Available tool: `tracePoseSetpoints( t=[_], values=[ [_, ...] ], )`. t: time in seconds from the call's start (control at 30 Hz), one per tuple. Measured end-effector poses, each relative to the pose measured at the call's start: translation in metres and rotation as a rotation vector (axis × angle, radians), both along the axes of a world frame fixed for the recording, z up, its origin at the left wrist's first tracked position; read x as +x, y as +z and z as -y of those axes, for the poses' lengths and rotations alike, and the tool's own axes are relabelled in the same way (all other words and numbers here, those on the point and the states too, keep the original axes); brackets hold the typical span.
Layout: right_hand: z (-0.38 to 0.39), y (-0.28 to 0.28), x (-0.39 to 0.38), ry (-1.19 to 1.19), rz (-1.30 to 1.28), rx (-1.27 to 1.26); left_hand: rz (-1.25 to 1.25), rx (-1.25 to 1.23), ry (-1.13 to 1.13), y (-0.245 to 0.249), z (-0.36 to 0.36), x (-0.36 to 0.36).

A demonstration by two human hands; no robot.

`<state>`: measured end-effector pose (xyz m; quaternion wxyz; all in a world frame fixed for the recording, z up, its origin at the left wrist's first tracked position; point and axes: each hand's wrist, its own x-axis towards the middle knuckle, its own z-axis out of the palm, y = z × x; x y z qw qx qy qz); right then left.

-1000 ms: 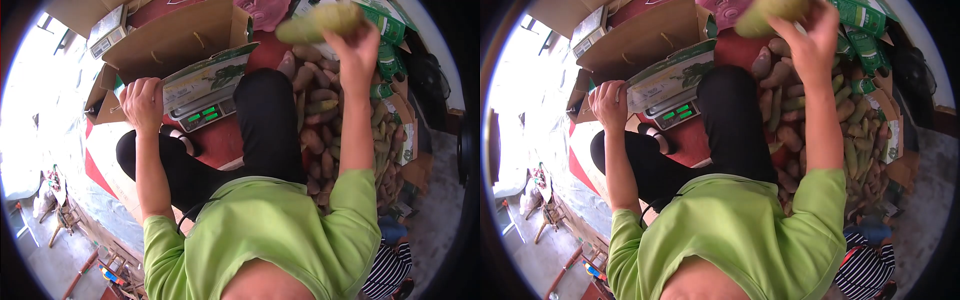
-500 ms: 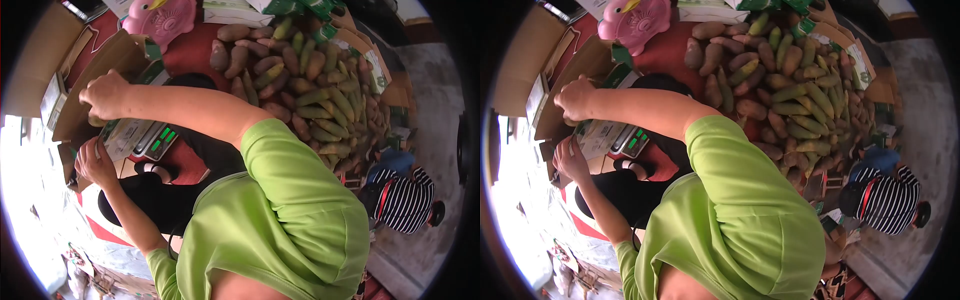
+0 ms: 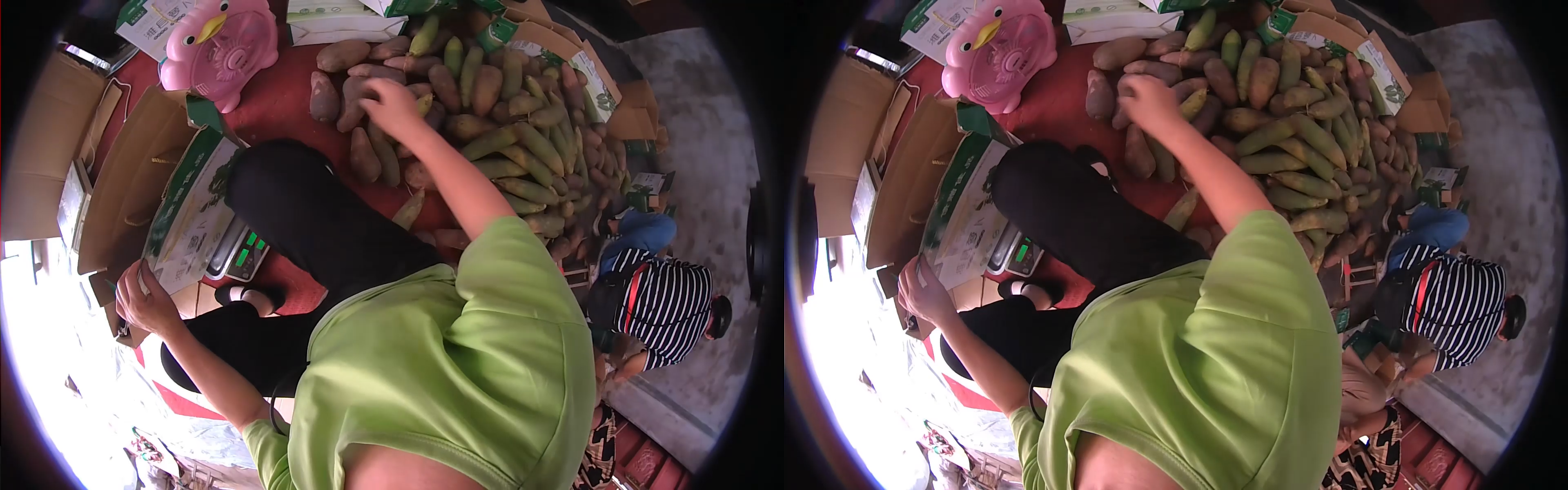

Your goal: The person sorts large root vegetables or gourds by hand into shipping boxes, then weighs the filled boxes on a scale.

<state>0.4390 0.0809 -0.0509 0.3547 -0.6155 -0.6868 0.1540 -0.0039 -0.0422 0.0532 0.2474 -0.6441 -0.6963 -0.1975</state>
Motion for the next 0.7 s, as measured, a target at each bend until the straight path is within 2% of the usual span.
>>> tracePoseSetpoints(
  t=[0.07,0.2,0.27,0.33,0.43,0.5,0.57,0.63,0.7],
  values=[
    [0.019,-0.019,0.053,-0.231,0.227,-0.194,-0.004,0.002,0.005,-0.002,0.000,-0.001],
    [0.049,-0.036,0.151,-0.666,0.586,-0.389,-0.008,0.002,0.018,-0.004,0.000,-0.001],
    [0.062,-0.027,0.190,-0.768,0.562,-0.467,-0.011,0.007,0.021,-0.006,-0.001,-0.002],
    [0.074,-0.028,0.223,-0.826,0.661,-0.610,-0.016,0.014,0.035,-0.007,-0.002,-0.002],
    [0.095,-0.043,0.259,-0.770,0.784,-0.571,-0.048,0.034,0.030,-0.007,-0.002,-0.002],
    [0.101,-0.054,0.275,-0.729,0.758,-0.621,-0.075,0.045,0.015,-0.009,-0.003,-0.003],
    [0.108,-0.050,0.279,-0.704,0.734,-0.677,-0.064,0.040,0.008,-0.010,-0.003,-0.003],
    [0.109,-0.030,0.263,-0.679,0.800,-0.794,-0.066,0.039,0.017,-0.011,-0.003,-0.004],
    [0.109,-0.034,0.265,-0.670,0.849,-0.846,-0.073,0.033,0.018,-0.011,-0.003,-0.003]
  ],
)
